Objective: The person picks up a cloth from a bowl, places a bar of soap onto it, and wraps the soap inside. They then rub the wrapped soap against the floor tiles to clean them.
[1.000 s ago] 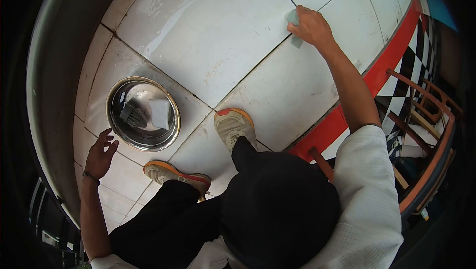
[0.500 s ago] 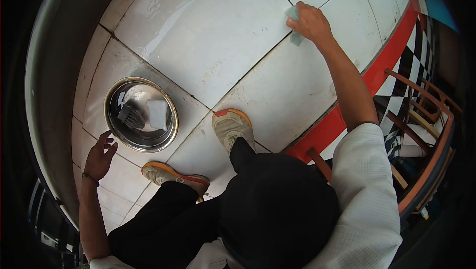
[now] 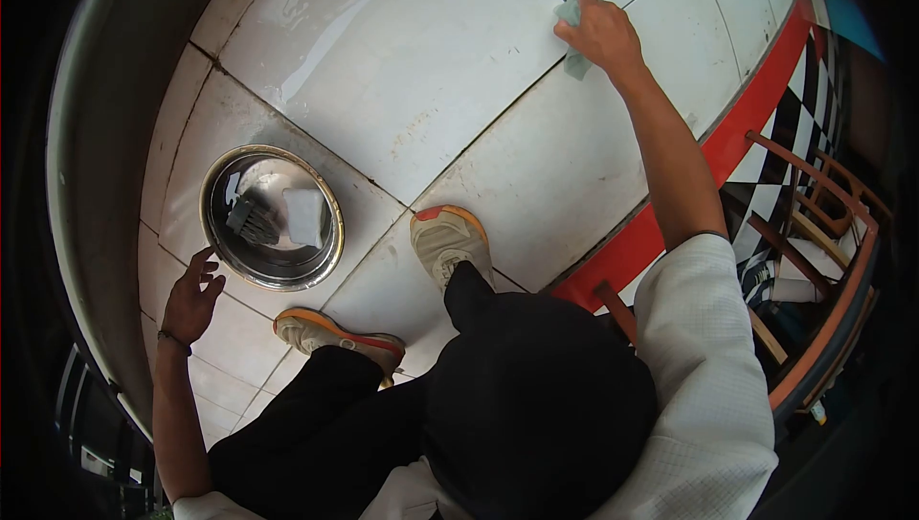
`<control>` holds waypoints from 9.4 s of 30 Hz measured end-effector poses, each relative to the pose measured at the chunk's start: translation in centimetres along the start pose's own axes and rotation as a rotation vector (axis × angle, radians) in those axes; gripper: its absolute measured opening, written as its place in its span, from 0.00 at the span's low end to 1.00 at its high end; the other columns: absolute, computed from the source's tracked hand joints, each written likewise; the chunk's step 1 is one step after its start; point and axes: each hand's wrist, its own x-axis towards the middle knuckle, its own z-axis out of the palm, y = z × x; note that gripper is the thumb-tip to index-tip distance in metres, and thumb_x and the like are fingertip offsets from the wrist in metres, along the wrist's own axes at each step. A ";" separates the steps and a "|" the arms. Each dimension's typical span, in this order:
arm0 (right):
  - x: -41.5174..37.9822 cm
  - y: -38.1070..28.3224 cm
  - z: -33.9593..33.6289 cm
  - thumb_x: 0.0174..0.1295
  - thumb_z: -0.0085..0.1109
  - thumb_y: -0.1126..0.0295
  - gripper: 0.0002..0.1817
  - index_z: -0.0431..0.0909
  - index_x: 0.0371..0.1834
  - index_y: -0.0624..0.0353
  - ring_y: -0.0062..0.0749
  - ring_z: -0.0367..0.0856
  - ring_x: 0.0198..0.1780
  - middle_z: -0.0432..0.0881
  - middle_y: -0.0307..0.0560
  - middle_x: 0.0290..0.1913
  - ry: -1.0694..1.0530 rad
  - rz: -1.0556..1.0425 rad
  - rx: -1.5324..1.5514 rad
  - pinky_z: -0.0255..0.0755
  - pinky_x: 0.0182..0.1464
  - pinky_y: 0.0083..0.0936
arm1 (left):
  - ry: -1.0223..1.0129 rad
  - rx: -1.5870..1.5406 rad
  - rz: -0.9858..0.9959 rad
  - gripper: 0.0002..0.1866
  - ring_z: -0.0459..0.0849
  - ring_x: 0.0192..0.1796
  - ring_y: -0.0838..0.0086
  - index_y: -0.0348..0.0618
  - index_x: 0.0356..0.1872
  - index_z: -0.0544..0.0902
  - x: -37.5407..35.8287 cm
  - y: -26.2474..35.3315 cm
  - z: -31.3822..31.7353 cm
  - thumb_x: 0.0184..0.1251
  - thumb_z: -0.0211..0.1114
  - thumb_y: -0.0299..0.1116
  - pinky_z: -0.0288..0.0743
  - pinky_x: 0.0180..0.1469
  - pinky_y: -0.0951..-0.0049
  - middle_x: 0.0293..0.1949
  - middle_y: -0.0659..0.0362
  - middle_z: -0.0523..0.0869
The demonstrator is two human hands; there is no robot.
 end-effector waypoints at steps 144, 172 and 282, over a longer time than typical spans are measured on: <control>-6.6 -9.7 0.9 0.58 0.69 0.59 0.24 0.78 0.49 0.68 0.42 0.84 0.35 0.85 0.54 0.37 0.200 -0.052 0.725 0.78 0.43 0.33 | 0.004 -0.046 -0.079 0.31 0.85 0.57 0.54 0.42 0.71 0.67 -0.5 0.3 -0.4 0.71 0.62 0.45 0.77 0.59 0.58 0.55 0.43 0.85; -4.1 -15.9 1.0 0.64 0.60 0.56 0.21 0.74 0.41 0.67 0.37 0.77 0.24 0.81 0.54 0.32 -0.186 -0.350 0.920 0.74 0.28 0.30 | 0.086 -0.054 -0.072 0.37 0.85 0.55 0.55 0.46 0.74 0.58 -4.7 -0.3 1.8 0.70 0.64 0.44 0.78 0.59 0.58 0.54 0.45 0.85; 4.7 -24.8 1.7 0.55 0.69 0.56 0.23 0.76 0.41 0.65 0.55 0.85 0.40 0.84 0.60 0.39 0.138 -0.176 0.200 0.81 0.42 0.44 | 1.332 1.012 1.097 0.31 0.76 0.67 0.62 0.47 0.54 0.81 15.4 8.6 -26.7 0.41 0.73 0.40 0.58 0.74 0.49 0.60 0.53 0.81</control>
